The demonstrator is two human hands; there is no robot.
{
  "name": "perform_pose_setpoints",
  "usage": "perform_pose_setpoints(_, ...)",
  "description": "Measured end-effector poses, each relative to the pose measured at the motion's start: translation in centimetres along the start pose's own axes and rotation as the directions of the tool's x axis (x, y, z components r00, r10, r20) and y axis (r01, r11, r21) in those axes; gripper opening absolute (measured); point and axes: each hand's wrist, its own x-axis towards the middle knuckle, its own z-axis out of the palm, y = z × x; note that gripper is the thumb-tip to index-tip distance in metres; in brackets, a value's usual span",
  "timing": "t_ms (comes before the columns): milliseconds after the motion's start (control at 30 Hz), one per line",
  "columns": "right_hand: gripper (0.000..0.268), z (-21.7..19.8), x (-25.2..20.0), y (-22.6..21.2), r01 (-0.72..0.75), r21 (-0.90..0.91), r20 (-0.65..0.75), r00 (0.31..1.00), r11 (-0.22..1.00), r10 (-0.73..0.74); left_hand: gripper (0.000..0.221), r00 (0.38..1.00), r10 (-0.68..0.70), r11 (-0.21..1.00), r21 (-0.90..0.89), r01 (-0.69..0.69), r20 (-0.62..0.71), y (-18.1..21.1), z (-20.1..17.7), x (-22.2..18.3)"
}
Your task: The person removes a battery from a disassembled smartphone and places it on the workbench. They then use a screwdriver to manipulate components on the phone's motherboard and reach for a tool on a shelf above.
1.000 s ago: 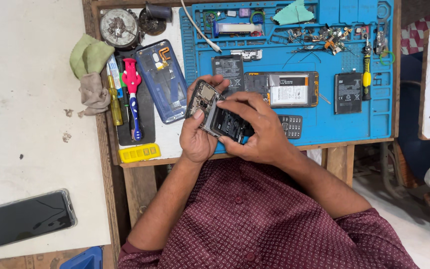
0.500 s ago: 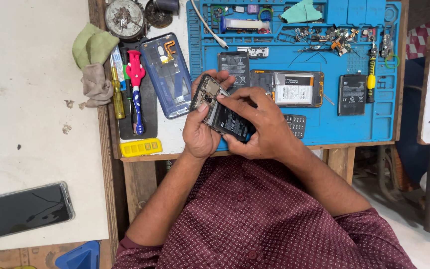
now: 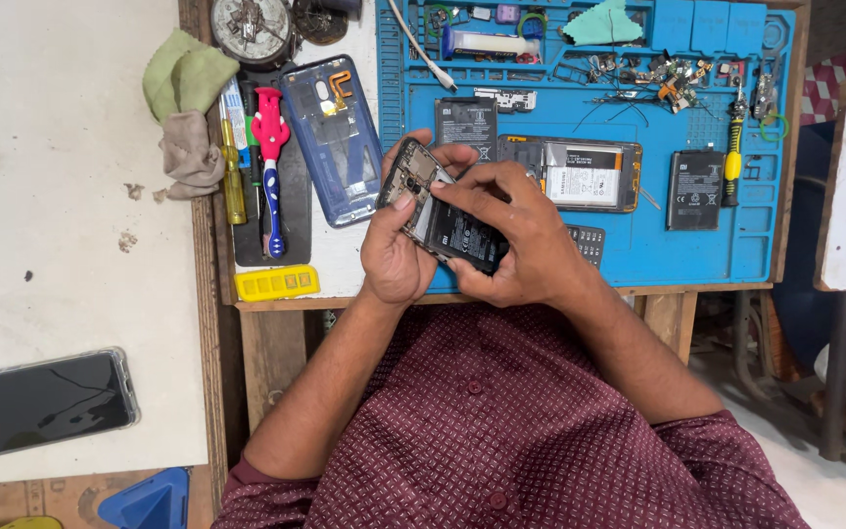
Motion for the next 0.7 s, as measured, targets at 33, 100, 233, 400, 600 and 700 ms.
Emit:
perform_pose_setpoints(33, 0.072, -0.01, -0.01, 0.0, -0.007, 0.0, 0.002, 1.0, 1.0, 0.007, 0.063, 1.0, -0.004, 1.0, -0.001, 0.004, -0.004, 0.0, 0.01, 0.0)
perform_pose_setpoints(100, 0.073, -0.05, 0.03, 0.05, 0.001, 0.017, 0.005, 1.0, 1.0, -0.001, 0.064, 1.0, -0.011, 1.0, -0.003, 0.011, -0.011, 0.02, 0.03, 0.04)
perform_pose_setpoints(233, 0.074, -0.22, 0.12, 0.28, 0.008, 0.054, 0.011, 1.0, 0.999, -0.009, 0.064, 1.0, -0.017, 1.0, -0.005, 0.017, -0.007, 0.11, -0.1, 0.1)
perform_pose_setpoints(400, 0.075, -0.22, 0.07, 0.43, -0.002, 0.08, 0.02, 1.0, 0.997, 0.001, 0.064, 1.0, -0.026, 1.0, 0.002, 0.026, 0.002, 0.18, -0.26, 0.11)
perform_pose_setpoints(600, 0.075, -0.26, 0.06, 0.45, -0.008, 0.072, 0.032, 0.999, 0.997, 0.006, 0.064, 0.999, -0.048, 0.998, -0.032, 0.048, 0.016, 0.23, -0.25, 0.14)
perform_pose_setpoints(700, 0.075, -0.27, 0.27, 0.69, 0.009, 0.061, 0.029, 1.0, 0.998, -0.01, 0.065, 0.999, -0.052, 0.999, -0.016, 0.052, 0.01, 0.23, -0.29, 0.25)
